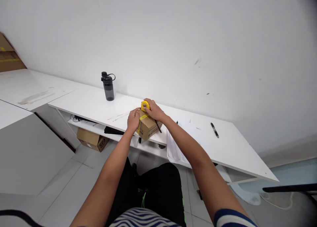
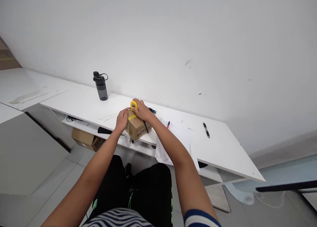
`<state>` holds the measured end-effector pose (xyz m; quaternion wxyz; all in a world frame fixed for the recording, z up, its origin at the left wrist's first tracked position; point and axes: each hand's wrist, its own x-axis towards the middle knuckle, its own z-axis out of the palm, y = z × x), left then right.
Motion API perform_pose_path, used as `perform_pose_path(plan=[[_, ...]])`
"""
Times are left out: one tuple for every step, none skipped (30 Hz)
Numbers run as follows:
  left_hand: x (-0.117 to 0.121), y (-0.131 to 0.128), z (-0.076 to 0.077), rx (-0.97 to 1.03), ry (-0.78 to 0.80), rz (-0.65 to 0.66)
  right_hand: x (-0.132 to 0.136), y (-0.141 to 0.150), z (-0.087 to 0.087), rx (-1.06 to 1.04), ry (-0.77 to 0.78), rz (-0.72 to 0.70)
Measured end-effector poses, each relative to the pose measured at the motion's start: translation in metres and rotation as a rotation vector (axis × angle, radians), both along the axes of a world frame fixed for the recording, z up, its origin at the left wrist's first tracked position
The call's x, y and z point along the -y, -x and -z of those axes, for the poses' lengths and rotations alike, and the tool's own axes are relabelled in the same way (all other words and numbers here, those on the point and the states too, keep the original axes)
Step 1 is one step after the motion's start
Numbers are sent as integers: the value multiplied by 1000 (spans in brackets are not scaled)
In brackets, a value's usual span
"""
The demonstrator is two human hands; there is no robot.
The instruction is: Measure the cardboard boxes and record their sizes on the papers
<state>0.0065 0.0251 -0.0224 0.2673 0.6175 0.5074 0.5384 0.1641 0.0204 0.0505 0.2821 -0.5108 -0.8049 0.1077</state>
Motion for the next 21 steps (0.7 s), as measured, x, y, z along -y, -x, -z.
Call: perform_pose_path(plan=[[0, 1, -1, -24, -1, 8, 9, -3, -1, 11, 2, 7], [0, 1, -1, -45, -3, 13, 19, -8, -2, 21, 4, 13], [0, 1, -2, -62, -5, 15, 30, -13, -2, 25, 7, 20], [0, 1, -2, -76, -6, 13, 42, -19, -1, 23, 10, 26], [0, 1, -2, -88, -5, 9, 53, -25, 0, 17, 13, 32], [0, 1, -3, -105, -1, 8, 63, -32, 2, 6, 17, 39], [0, 2, -4, -132, 4, 12, 72, -38, 3, -6, 23, 46], [-1, 4, -6, -174, 12, 25, 80, -44, 5, -18, 28, 53], [-1, 6, -8, -232, 21, 47, 86, -48, 7, -29, 34, 61], [-2, 9, -11, -303, 29, 74, 92, -51, 8, -37, 40, 67], [-3, 11, -15, -380, 36, 105, 96, -54, 9, -43, 43, 72], [-5, 14, -19, -458, 44, 135, 100, -56, 9, -47, 47, 76], [-7, 17, -23, -530, 55, 157, 104, -57, 9, -50, 51, 80], [-8, 19, -27, -592, 69, 170, 107, -58, 8, -52, 58, 85], [-10, 21, -31, -643, 82, 179, 111, -59, 8, -55, 65, 89], [-11, 22, -33, -681, 93, 186, 114, -60, 8, -62, 69, 94], [-12, 23, -35, -704, 99, 192, 116, -62, 8, -71, 68, 100], [-13, 23, -37, -713, 98, 198, 117, -63, 8, -83, 60, 104], [-13, 23, -37, -711, 95, 204, 117, -63, 9, -95, 46, 104], [-14, 23, -37, -703, 91, 207, 116, -63, 11, -110, 27, 100], [-14, 23, -36, -692, 90, 207, 113, -63, 12, -126, 7, 92]])
